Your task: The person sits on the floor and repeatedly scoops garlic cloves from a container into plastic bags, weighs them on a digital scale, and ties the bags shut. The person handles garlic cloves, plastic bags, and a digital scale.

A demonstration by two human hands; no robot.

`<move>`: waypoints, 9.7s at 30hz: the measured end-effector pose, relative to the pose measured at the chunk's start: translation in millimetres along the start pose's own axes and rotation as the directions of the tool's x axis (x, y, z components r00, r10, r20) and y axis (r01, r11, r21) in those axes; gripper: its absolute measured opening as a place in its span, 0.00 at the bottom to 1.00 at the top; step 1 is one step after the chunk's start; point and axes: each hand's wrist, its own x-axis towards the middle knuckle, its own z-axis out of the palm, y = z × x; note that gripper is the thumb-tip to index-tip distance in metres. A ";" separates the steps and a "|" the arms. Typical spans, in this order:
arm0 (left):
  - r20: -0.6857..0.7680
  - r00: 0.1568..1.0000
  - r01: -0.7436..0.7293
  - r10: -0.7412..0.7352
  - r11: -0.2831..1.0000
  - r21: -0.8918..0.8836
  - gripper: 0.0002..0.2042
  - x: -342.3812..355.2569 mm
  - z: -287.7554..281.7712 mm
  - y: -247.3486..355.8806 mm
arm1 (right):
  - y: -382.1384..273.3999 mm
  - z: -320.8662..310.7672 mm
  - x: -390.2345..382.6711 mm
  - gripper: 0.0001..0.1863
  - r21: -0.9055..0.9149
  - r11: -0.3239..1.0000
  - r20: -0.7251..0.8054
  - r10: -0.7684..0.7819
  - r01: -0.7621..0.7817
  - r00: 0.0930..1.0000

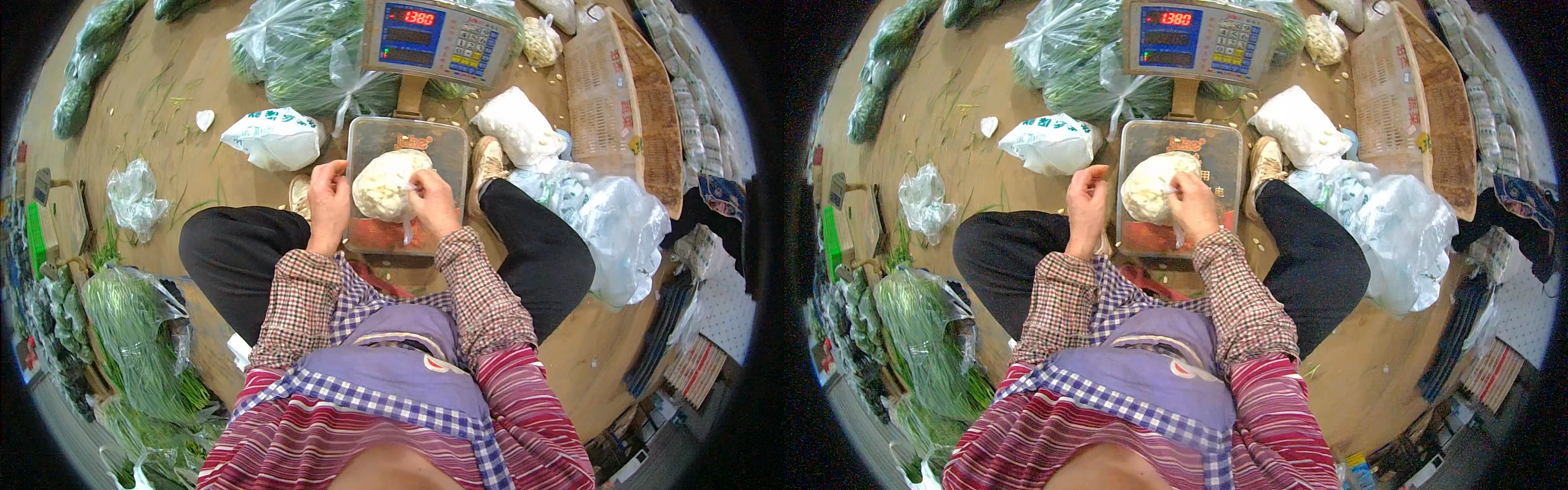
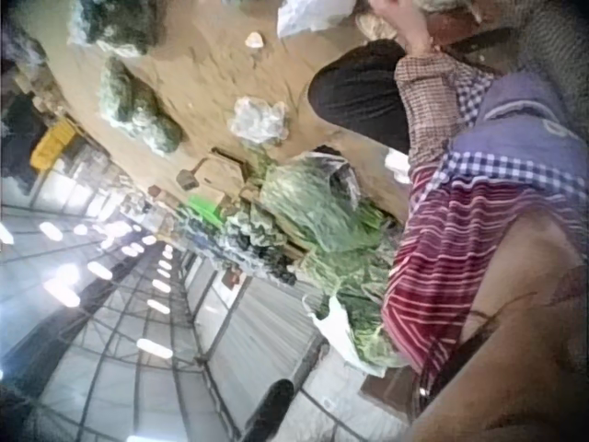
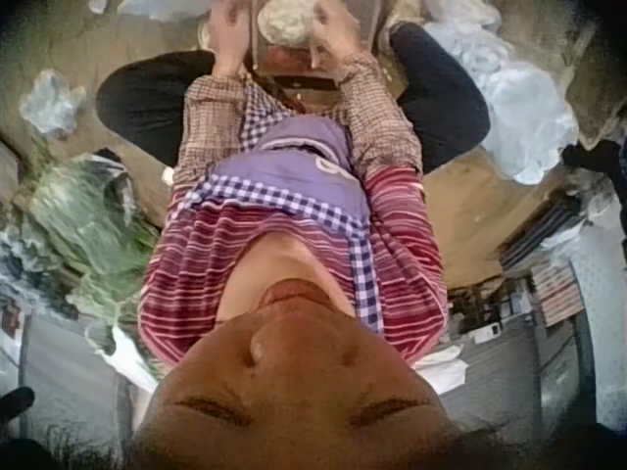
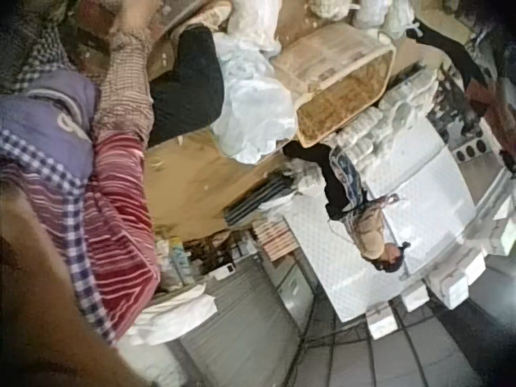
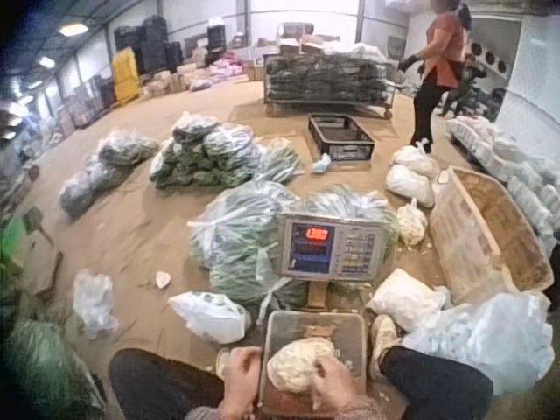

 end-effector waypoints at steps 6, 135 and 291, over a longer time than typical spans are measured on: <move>0.212 0.968 0.111 -0.136 0.986 0.122 0.13 -6.5 14.3 -34.5 | -2.7 -4.5 -2.8 0.06 0.119 0.993 0.026 0.012 -0.016 1.000; 0.530 0.727 -0.462 0.437 0.882 -0.095 0.15 2.7 -125.3 173.5 | -163.8 -83.6 5.4 0.25 -0.162 0.749 0.226 -0.606 0.642 0.763; 0.723 0.440 -0.762 0.533 0.647 -0.013 0.09 45.6 21.9 163.5 | 29.1 -122.2 -98.0 0.28 0.839 0.521 -0.424 0.452 0.153 0.785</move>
